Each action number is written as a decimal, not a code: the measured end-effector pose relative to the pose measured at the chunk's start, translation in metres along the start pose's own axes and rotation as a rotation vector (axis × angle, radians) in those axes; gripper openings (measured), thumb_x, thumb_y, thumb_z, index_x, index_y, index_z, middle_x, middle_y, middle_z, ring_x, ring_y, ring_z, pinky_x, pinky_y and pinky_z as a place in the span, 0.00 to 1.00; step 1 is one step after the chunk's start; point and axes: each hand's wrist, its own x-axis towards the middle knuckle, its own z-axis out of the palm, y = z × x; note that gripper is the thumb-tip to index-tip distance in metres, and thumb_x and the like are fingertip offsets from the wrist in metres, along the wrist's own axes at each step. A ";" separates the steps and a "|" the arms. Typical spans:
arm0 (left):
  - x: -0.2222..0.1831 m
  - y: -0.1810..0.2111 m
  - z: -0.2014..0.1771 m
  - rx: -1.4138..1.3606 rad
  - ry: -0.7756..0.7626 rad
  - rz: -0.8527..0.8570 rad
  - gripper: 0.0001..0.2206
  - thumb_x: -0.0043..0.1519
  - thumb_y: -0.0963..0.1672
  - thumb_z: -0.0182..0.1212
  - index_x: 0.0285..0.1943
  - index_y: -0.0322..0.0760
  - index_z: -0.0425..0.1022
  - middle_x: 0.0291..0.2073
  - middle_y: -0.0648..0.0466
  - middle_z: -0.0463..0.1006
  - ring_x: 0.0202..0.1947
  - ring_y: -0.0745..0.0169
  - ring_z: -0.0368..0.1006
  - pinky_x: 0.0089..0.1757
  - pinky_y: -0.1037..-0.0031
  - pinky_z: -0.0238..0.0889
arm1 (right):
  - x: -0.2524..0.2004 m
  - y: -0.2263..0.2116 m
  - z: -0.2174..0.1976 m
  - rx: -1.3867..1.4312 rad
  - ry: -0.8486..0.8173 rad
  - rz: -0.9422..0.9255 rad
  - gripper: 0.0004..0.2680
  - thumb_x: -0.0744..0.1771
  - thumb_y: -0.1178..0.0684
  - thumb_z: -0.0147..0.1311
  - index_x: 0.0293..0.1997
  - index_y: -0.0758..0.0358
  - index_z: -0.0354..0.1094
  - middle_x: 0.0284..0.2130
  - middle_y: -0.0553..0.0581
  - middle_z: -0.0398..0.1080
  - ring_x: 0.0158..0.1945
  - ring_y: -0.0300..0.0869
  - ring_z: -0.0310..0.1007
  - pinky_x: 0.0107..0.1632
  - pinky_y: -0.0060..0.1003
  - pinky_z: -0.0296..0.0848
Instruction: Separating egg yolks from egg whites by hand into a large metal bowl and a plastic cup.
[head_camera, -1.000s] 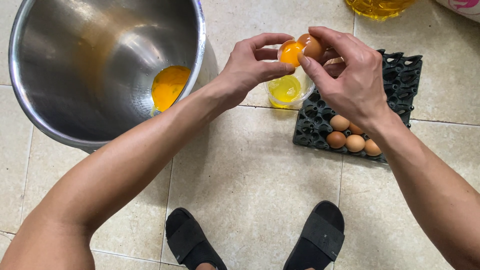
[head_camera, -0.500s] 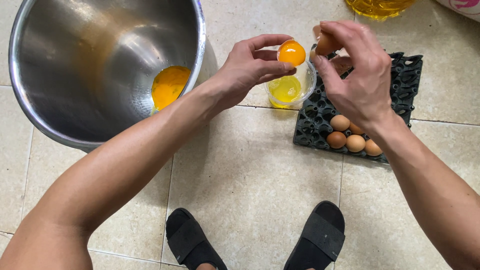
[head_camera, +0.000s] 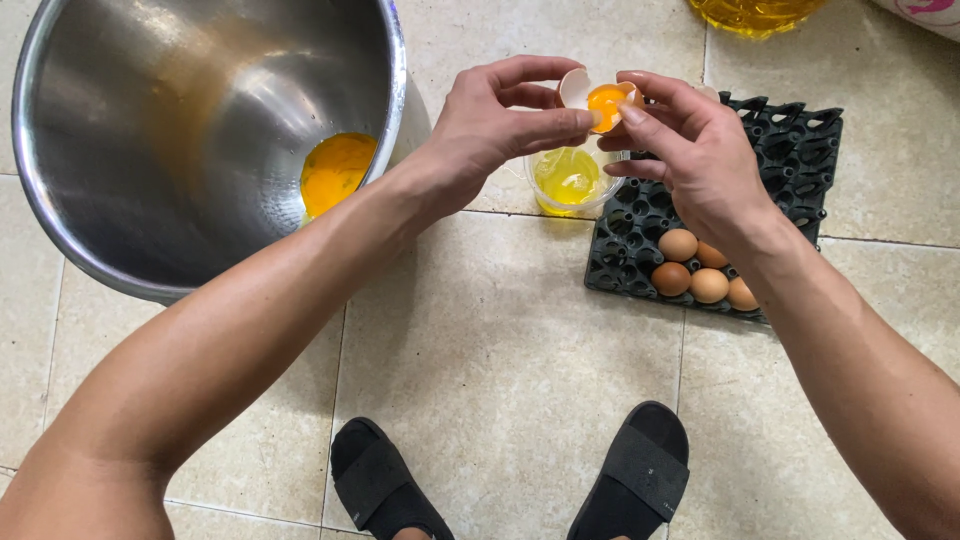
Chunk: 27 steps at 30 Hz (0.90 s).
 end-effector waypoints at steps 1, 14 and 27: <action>0.000 0.000 -0.001 0.002 -0.008 0.010 0.27 0.57 0.43 0.73 0.66 0.32 0.71 0.48 0.46 0.80 0.48 0.58 0.84 0.52 0.72 0.81 | 0.000 -0.001 0.000 0.015 0.004 0.006 0.18 0.72 0.49 0.49 0.71 0.65 0.59 0.55 0.59 0.72 0.54 0.41 0.77 0.54 0.37 0.82; 0.010 -0.014 -0.001 0.292 0.088 0.086 0.25 0.54 0.43 0.75 0.61 0.39 0.76 0.51 0.47 0.82 0.49 0.62 0.82 0.50 0.72 0.80 | 0.001 -0.004 -0.005 0.019 0.031 -0.099 0.17 0.73 0.52 0.53 0.71 0.66 0.61 0.54 0.59 0.74 0.52 0.40 0.78 0.51 0.33 0.82; 0.007 -0.016 -0.004 -0.128 -0.053 -0.069 0.26 0.58 0.39 0.70 0.67 0.34 0.69 0.54 0.44 0.81 0.53 0.56 0.83 0.57 0.69 0.78 | -0.011 -0.030 0.013 -0.769 0.130 -0.541 0.15 0.73 0.53 0.63 0.67 0.68 0.69 0.54 0.64 0.76 0.53 0.46 0.81 0.55 0.37 0.82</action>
